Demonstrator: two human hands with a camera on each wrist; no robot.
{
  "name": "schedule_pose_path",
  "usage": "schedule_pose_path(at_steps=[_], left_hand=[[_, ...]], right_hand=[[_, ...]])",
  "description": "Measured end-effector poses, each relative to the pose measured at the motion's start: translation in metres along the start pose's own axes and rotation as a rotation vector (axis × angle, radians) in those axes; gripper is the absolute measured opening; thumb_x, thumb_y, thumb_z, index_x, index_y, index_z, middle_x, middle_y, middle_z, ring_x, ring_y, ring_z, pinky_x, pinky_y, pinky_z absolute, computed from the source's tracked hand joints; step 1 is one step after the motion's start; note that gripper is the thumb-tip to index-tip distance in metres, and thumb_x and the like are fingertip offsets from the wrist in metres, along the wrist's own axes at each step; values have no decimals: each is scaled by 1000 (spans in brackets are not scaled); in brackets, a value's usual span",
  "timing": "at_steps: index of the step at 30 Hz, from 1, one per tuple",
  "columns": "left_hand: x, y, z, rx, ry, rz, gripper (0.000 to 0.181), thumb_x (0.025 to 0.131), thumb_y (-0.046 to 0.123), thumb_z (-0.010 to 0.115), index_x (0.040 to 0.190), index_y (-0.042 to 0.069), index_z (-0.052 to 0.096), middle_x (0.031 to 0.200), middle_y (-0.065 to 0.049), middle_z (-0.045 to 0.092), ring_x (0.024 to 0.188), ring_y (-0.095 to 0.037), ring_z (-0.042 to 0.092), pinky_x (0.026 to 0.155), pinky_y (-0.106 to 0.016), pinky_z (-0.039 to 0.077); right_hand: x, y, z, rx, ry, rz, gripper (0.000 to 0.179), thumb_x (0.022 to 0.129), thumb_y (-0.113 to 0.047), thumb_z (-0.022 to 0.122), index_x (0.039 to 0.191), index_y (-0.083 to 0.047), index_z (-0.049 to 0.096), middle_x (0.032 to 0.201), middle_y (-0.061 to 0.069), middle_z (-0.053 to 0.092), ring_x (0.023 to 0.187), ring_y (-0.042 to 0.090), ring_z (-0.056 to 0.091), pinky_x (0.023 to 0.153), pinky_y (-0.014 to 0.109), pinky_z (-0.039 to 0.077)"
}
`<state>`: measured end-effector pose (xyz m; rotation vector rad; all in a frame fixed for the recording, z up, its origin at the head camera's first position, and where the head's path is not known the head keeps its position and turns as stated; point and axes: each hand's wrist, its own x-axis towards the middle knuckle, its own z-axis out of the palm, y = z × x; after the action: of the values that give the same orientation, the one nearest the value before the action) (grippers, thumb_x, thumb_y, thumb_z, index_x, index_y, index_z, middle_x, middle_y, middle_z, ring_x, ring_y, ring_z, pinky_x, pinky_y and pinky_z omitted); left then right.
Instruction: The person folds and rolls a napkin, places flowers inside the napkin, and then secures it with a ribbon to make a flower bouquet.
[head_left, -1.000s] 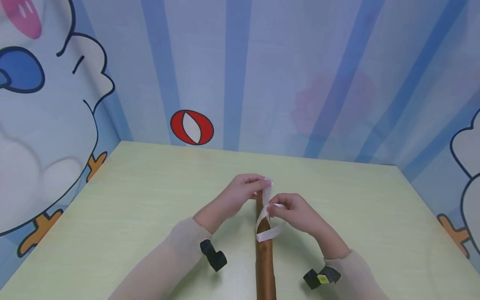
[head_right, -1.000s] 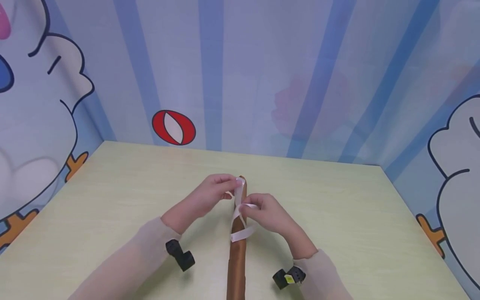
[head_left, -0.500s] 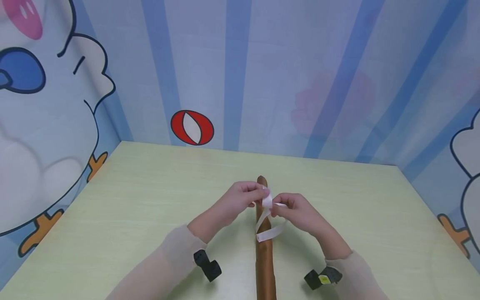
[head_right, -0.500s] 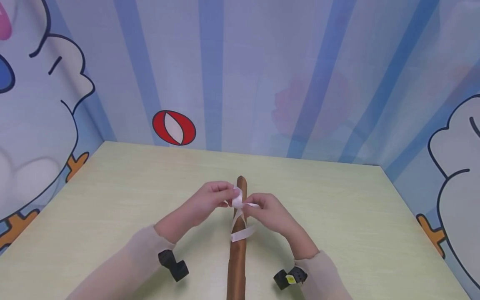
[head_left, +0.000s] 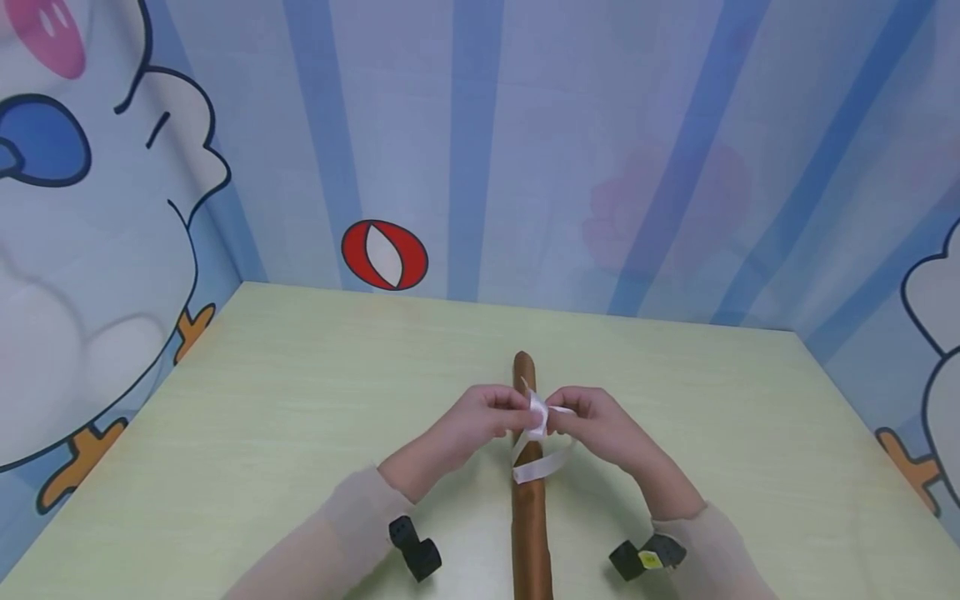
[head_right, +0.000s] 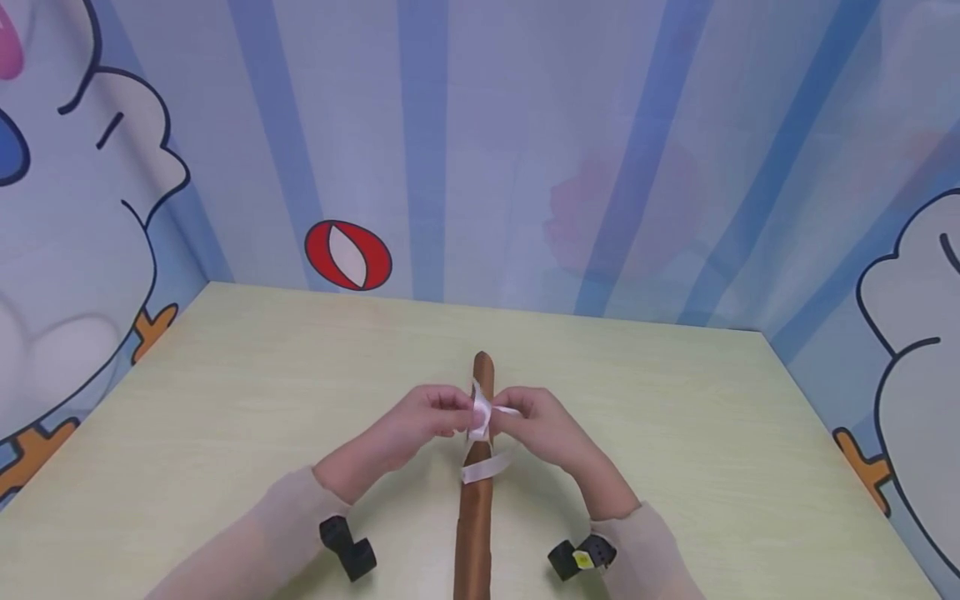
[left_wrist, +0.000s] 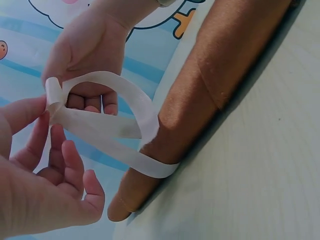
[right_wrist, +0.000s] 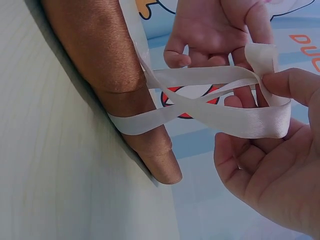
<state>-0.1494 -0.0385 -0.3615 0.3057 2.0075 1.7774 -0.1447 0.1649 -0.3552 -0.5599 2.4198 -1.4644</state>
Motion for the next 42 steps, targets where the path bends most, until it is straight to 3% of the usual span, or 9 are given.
schedule_pose_path(at_steps=[9, 24, 35, 42], left_hand=[[3, -10, 0, 13, 4, 5, 18, 88, 22, 70, 91, 5, 66, 88, 3, 65, 92, -17, 54, 86, -43, 38], [4, -11, -2, 87, -45, -3, 22, 85, 21, 73, 99, 6, 65, 94, 0, 70, 92, -16, 61, 94, -45, 42], [7, -10, -4, 106, -69, 54, 15, 86, 15, 71, 93, 3, 64, 84, 2, 67, 84, -12, 59, 82, -32, 48], [8, -12, -4, 114, -70, 95, 12, 88, 11, 68, 92, 2, 63, 86, 0, 65, 83, -13, 58, 81, -33, 50]], right_hand=[[-1, 1, 0, 3, -3, 1, 18, 96, -13, 55, 98, 2, 64, 88, 8, 63, 86, 23, 52, 75, 36, 41], [-2, -2, 3, -15, -11, -8, 17, 95, -13, 57, 97, 2, 65, 92, 8, 65, 86, 23, 51, 73, 34, 42], [0, 2, 4, -12, -8, -9, 15, 93, -11, 57, 95, 1, 66, 94, 9, 65, 88, 23, 51, 74, 34, 42], [0, 3, 4, -9, -4, -3, 14, 93, -11, 59, 95, 1, 66, 92, 8, 65, 87, 23, 51, 75, 36, 41]])
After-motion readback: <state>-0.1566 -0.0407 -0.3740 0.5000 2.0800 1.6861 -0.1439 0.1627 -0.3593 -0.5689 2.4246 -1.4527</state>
